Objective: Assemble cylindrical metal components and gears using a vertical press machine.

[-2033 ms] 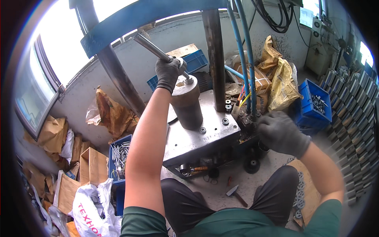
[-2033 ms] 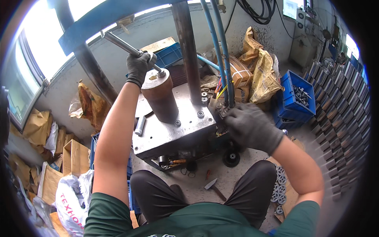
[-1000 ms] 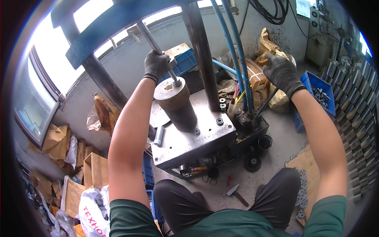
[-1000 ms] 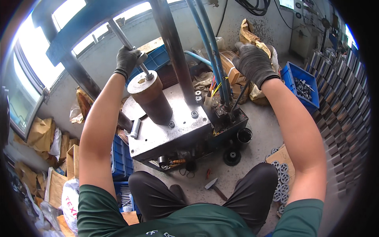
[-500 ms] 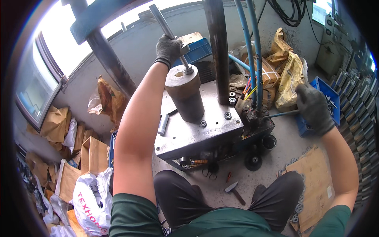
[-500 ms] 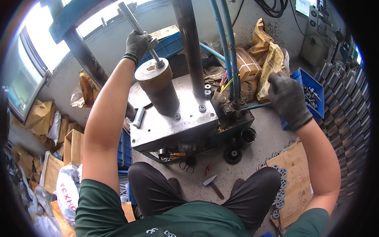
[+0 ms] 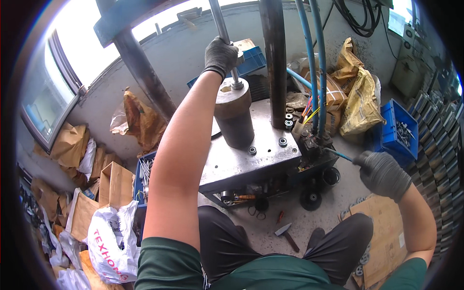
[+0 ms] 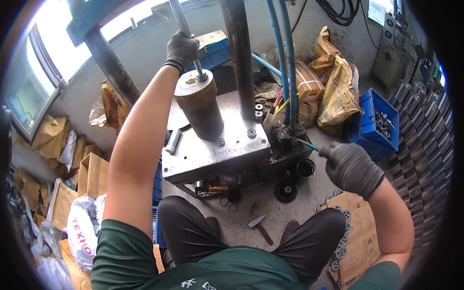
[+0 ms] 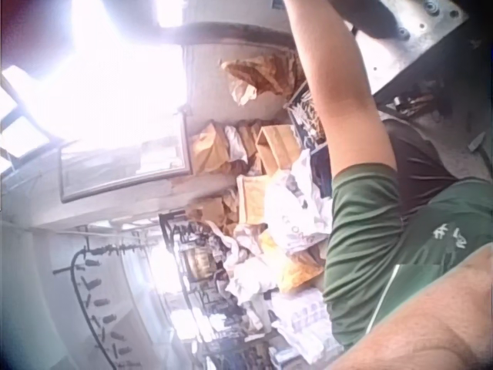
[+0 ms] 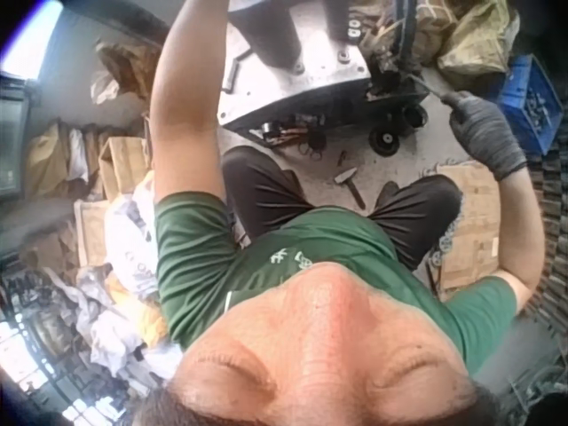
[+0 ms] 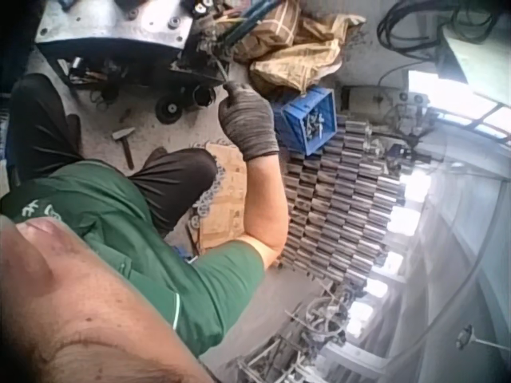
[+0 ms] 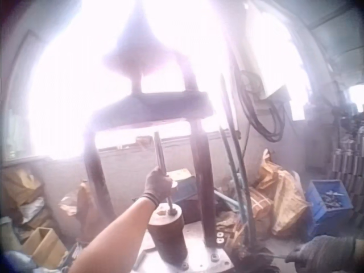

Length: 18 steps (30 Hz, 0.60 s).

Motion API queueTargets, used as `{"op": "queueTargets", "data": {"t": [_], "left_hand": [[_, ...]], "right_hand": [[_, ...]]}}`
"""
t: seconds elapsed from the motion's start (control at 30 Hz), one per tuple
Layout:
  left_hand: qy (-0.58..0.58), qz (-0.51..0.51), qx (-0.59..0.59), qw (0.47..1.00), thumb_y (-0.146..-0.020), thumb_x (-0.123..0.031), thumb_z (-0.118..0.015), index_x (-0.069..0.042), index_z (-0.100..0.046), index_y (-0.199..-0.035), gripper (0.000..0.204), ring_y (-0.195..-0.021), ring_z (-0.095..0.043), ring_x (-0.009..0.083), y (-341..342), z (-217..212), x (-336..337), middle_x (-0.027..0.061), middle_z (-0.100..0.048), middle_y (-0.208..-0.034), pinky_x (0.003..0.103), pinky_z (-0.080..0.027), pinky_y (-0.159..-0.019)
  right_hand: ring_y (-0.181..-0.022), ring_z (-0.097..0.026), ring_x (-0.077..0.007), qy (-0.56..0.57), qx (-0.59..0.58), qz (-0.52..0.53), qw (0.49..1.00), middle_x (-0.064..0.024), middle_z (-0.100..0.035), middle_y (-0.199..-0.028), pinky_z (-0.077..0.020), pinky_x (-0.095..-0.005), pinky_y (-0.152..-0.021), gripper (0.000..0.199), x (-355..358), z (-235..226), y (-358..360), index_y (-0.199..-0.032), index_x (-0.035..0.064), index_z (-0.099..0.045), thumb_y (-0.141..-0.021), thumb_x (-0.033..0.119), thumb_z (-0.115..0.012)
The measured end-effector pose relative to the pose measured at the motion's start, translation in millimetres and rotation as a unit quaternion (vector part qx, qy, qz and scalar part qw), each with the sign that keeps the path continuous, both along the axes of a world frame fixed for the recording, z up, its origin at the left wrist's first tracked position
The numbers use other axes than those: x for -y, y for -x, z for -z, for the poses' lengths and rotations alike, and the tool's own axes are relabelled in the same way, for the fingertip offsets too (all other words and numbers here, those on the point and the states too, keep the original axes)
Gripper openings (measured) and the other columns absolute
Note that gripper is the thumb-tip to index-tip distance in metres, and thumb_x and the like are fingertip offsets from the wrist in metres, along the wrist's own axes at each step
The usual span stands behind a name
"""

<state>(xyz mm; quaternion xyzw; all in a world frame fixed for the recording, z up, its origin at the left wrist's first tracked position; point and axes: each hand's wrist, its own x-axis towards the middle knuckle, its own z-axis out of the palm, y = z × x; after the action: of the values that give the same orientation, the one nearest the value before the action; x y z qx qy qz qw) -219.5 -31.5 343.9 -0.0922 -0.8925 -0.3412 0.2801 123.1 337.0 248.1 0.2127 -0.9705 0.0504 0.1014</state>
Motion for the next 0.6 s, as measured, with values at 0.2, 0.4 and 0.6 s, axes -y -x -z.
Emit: {"op": "queueTargets", "data": {"t": [0.2, 0.4, 0.6], "left_hand": [[-0.012, 0.003, -0.008, 1.000, -0.088, -0.020, -0.072, -0.003, -0.073, -0.111, 0.029, -0.099, -0.077, 0.0351, 0, 2, -3, 0.0203, -0.079, -0.100, 0.043, -0.061, -0.093], [-0.026, -0.016, -0.007, 1.000, -0.088, -0.021, -0.075, -0.002, -0.074, -0.114, 0.032, -0.099, -0.077, 0.0345, -5, 1, 1, 0.0205, -0.079, -0.102, 0.042, -0.060, -0.092], [-0.014, -0.010, 0.000, 1.000, -0.091, -0.021, -0.070, -0.004, -0.072, -0.113, 0.028, -0.101, -0.077, 0.0349, -7, 0, 0, 0.0212, -0.079, -0.102, 0.042, -0.061, -0.095]], "right_hand": [[-0.076, -0.070, -0.0404, -0.065, 0.106, 0.000, 0.992, -0.0186, -0.071, -0.085, -0.0570, -0.0513, -0.072, 0.027, 9, -5, -17, -0.109, 0.0091, -0.075, -0.084, 0.012, -0.066], [-0.082, -0.071, -0.0404, 0.002, 0.080, 0.047, 0.996, -0.0179, -0.072, -0.089, -0.0565, -0.0518, -0.075, 0.026, 4, 25, -46, -0.106, 0.0084, -0.076, -0.082, 0.011, -0.066], [-0.084, -0.071, -0.0408, 0.015, 0.149, 0.110, 0.983, -0.0190, -0.071, -0.087, -0.0572, -0.0495, -0.078, 0.014, 0, 59, -82, -0.089, 0.0070, -0.076, -0.080, 0.016, -0.068]]}}
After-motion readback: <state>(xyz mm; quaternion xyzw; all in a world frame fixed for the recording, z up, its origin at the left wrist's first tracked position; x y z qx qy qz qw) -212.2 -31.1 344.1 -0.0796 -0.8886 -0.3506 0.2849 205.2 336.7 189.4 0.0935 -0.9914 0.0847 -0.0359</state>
